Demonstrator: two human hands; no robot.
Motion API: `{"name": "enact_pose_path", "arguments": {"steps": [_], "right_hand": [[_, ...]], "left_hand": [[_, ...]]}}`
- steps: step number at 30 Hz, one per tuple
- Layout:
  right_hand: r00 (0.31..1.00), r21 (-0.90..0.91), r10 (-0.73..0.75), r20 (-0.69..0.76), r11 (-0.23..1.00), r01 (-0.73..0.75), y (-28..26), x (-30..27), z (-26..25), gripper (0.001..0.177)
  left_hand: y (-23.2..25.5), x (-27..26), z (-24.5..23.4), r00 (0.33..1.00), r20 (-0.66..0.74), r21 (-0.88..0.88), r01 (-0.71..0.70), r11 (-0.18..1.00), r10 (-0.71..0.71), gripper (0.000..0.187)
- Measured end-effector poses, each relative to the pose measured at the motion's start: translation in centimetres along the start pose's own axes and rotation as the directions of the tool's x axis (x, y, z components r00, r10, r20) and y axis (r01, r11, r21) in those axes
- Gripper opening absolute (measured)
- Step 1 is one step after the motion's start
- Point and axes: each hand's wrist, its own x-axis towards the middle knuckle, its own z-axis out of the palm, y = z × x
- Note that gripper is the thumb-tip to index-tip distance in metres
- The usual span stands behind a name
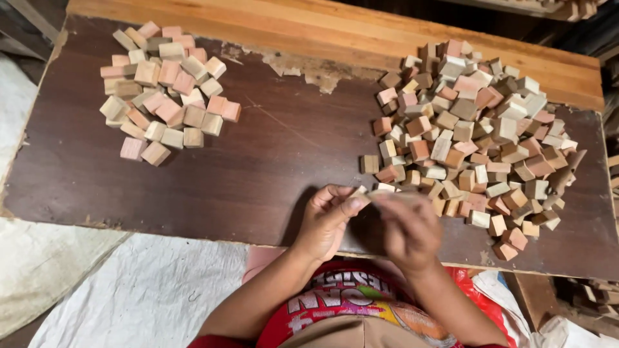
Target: Sorting and inspecting small wooden blocks from a large pile into a smaller organized pile
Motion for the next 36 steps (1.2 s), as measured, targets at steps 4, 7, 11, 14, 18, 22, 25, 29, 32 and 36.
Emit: {"name": "enact_pose_path", "arguments": {"steps": [4,7,11,14,18,22,25,29,32,36], "right_hand": [[0.989,-0.088,0.091,0.117,0.993,-0.081,0.9,1.8,0.7,0.023],[0.937,0.128,0.321,0.136,0.932,-0.338,-1.3,4.6,0.9,0.018],[0.86,0.154,0.352,0.371,0.889,-0.431,-1.3,6.5,4.1,0.025],[0.842,0.147,0.303,0.445,0.903,-0.403,-1.3,9.5,8.0,0.022],[0.822,0.111,0.286,0.493,0.916,-0.385,-1.6,14.1,15.6,0.017],[0.818,0.075,0.236,0.525,0.944,-0.32,0.0,17.5,24.9,0.016],[0.77,-0.064,0.256,0.585,0.961,-0.27,1.5,17.0,30.1,0.018],[0.791,-0.138,0.232,0.566,0.973,-0.186,1.1,16.7,32.0,0.014],[0.852,-0.111,0.173,0.494,0.984,-0.136,0.8,17.2,29.9,0.02],[0.967,0.18,0.025,0.254,0.981,-0.073,-1.1,18.9,21.2,0.02]], "left_hand": [[-0.3,0.6,-2.5,0.997,-0.072,0.008,-0.021,1.0,0.021,0.023],[1.8,0.3,-1.6,0.991,-0.113,0.102,-0.06,0.993,0.071,0.026],[5.0,0.2,-1.8,0.961,-0.14,0.24,-0.2,0.95,0.238,0.025],[9.2,0.7,-2.2,0.911,-0.13,0.39,-0.316,0.865,0.392,0.025],[15.3,1.3,-4.1,0.608,0.129,0.808,-0.523,0.273,0.783,0.031],[18.3,3.6,-8.2,0.408,0.165,0.904,-0.427,0.028,0.898,0.027],[18.5,4.2,-10.6,0.311,0.272,0.919,-0.365,-0.15,0.911,0.02],[18.3,4.4,-11.7,0.36,0.327,0.926,-0.309,-0.219,0.874,0.029],[18.5,4.0,-10.9,0.347,0.356,0.914,-0.324,-0.245,0.868,0.028],[18.5,3.2,-8.0,0.324,0.467,0.864,-0.365,-0.347,0.823,0.029]]}}
